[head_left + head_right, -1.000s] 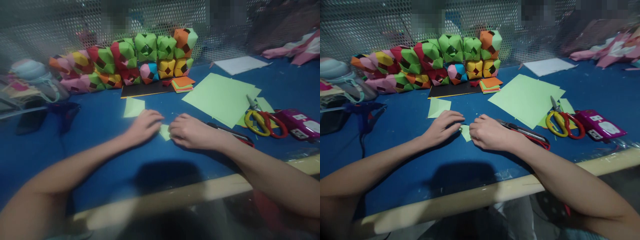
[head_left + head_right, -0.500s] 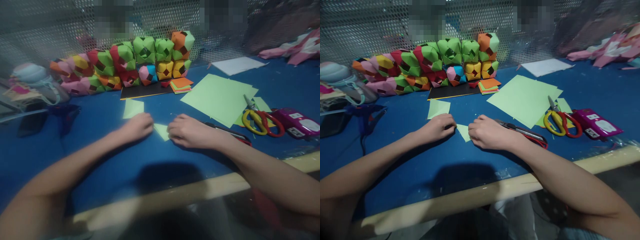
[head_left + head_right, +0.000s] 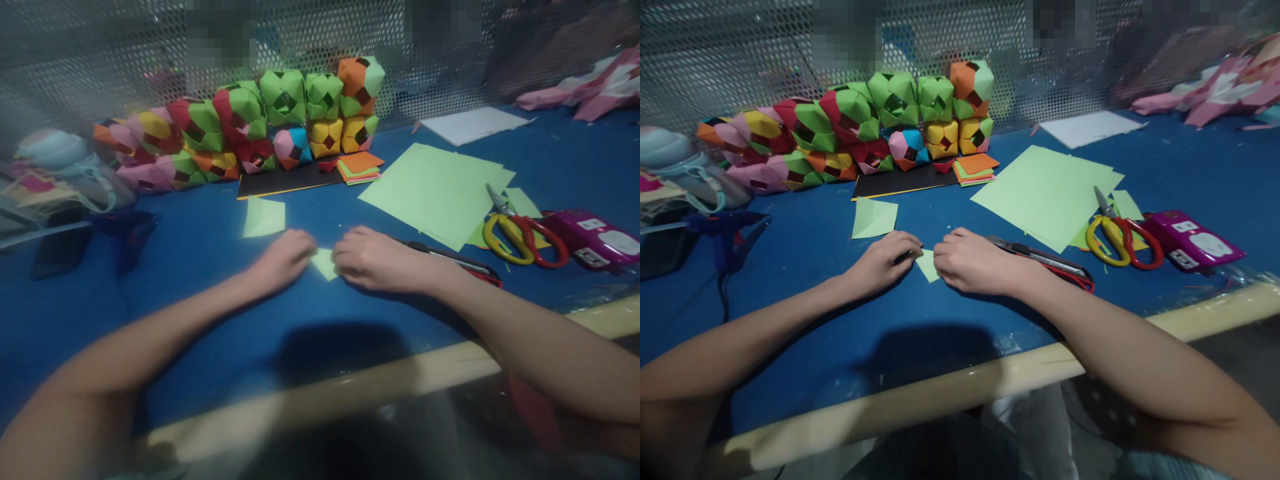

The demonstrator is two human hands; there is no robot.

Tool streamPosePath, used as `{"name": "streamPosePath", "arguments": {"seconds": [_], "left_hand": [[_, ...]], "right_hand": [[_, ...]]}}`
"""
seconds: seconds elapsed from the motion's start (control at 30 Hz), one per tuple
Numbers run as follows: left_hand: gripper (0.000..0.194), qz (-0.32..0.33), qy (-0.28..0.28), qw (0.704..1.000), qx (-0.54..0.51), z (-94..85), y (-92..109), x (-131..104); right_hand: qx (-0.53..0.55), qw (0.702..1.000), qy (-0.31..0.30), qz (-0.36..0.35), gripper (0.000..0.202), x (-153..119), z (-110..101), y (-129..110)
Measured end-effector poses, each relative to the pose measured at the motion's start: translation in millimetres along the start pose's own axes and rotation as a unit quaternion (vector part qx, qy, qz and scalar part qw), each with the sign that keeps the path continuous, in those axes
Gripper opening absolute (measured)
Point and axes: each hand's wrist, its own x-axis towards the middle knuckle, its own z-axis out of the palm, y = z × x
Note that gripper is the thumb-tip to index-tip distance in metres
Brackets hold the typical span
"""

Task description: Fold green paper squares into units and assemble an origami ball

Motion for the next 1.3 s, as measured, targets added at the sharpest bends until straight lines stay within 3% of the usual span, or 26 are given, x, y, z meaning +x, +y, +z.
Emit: {"name": "streamPosePath", "arguments": {"seconds": [0.13,0.23,0.4,0.77,1.07,1.3], "left_hand": [[0.015,-0.006,-0.011,1.000,0.003,1.3,-4,-1],[0.015,-0.006,-0.012,1.000,0.005,0.0,-3,-1],[0.016,-0.032,-0.014,0.999,-0.021,-3.0,-3,0],[0.020,-0.061,-0.019,0.997,-0.049,-8.9,-3,2],[0.015,-0.094,-0.038,0.992,-0.072,-11.3,-18,4],[0.016,-0.094,-0.041,0.992,-0.068,-12.8,-25,6]], "right_hand": [[0.045,0.999,0.019,0.013,0.015,-1,4,2],[0.072,0.996,0.047,0.036,0.022,-1,5,3],[0.116,0.990,0.011,0.077,0.034,1,3,5],[0.112,0.991,0.007,0.066,0.029,0,3,6],[0.114,0.991,0.000,0.064,0.024,-1,2,7],[0.133,0.988,0.017,0.076,0.049,3,9,6]]}}
